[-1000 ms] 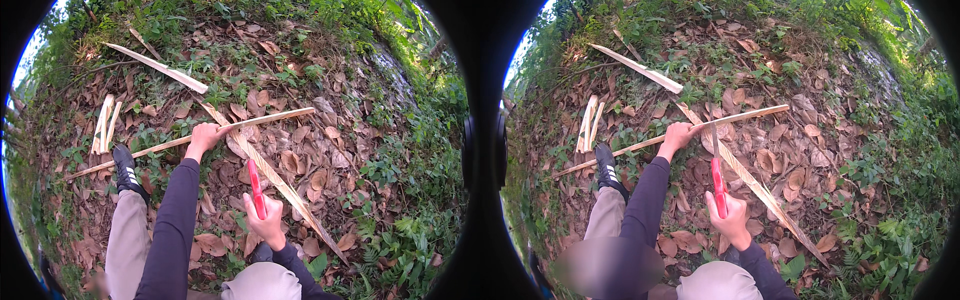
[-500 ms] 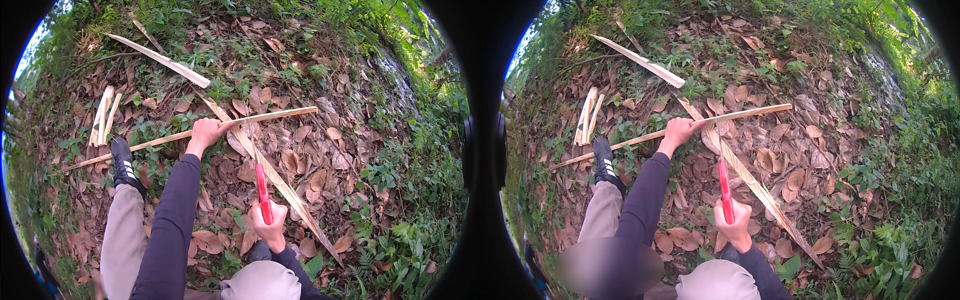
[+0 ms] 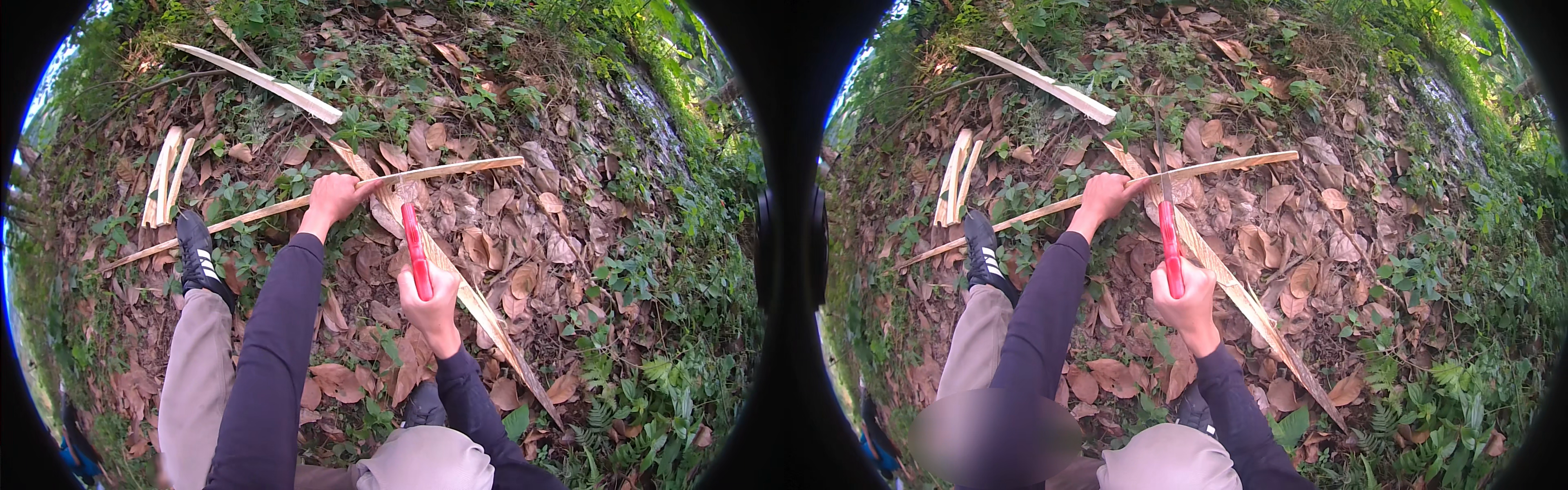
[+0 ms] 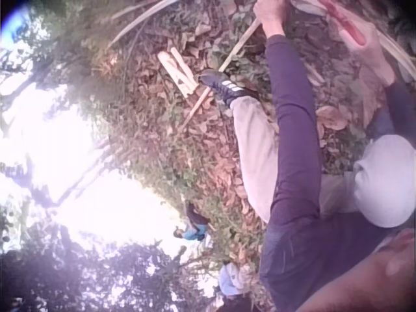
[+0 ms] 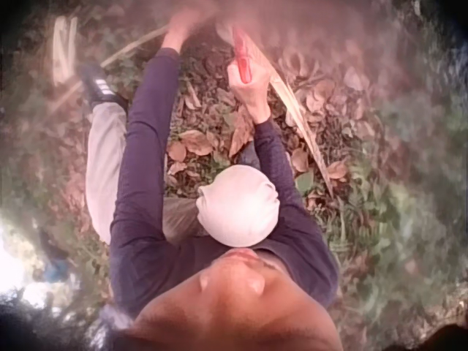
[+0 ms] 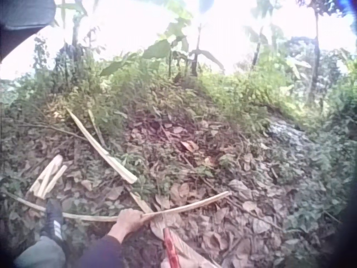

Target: The person uses a red folding saw to cut a long piece of bamboo lying on the forest floor. They hold the bamboo steady with their left hand while sawing with their right hand, creating smaller segments.

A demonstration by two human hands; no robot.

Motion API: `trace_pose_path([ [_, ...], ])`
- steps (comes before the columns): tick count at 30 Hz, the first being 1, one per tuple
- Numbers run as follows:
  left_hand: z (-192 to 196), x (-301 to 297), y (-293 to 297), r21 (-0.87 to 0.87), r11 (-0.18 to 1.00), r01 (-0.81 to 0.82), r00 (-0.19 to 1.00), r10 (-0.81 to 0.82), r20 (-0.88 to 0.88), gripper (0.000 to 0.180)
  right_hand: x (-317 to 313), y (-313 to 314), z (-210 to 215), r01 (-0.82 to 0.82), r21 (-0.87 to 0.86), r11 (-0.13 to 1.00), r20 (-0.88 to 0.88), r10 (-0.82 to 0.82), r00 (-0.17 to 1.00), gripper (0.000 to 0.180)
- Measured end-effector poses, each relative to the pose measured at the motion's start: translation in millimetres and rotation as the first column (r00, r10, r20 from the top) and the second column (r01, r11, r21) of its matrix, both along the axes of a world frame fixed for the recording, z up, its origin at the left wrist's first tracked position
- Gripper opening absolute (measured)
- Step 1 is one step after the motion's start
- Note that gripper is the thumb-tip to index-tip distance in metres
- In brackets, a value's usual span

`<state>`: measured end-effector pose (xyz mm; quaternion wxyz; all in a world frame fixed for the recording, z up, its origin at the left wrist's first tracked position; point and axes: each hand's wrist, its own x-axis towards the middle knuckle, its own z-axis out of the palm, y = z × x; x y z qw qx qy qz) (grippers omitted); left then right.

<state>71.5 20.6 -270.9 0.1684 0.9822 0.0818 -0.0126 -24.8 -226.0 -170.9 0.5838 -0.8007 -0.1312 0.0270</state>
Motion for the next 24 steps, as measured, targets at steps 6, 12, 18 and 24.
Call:
trace_pose_path([
  [6, 0.8, -0.3, -2.9, -0.014, 1.0, -0.004, 1.0, 0.004, -0.024, 0.075, -39.2, -29.5, -0.4, -0.028, -0.036, 0.999, 0.028, 0.029, 0.999, 0.011],
  [12, -0.8, 1.7, 0.3, -0.022, 1.0, -0.003, 1.0, 0.003, -0.017, 0.074, 6.8, 0.8, -9.0, 0.018, 0.034, 0.999, -0.035, -0.017, 0.999, 0.015],
  [18, 0.8, -1.2, -2.7, -0.02, 1.0, -0.013, 1.0, 0.013, 0.006, 0.075, -40.0, -28.9, -0.9, 0.007, 0.015, 1.0, 0.031, -0.008, 0.999, 0.019],
  [24, 2.4, -1.6, -3.1, -0.028, 0.999, -0.021, 0.999, 0.02, -0.031, 0.077, 7.7, 1.2, -0.6, 0.054, 0.078, 0.995, -0.065, -0.049, 0.997, 0.027],
])
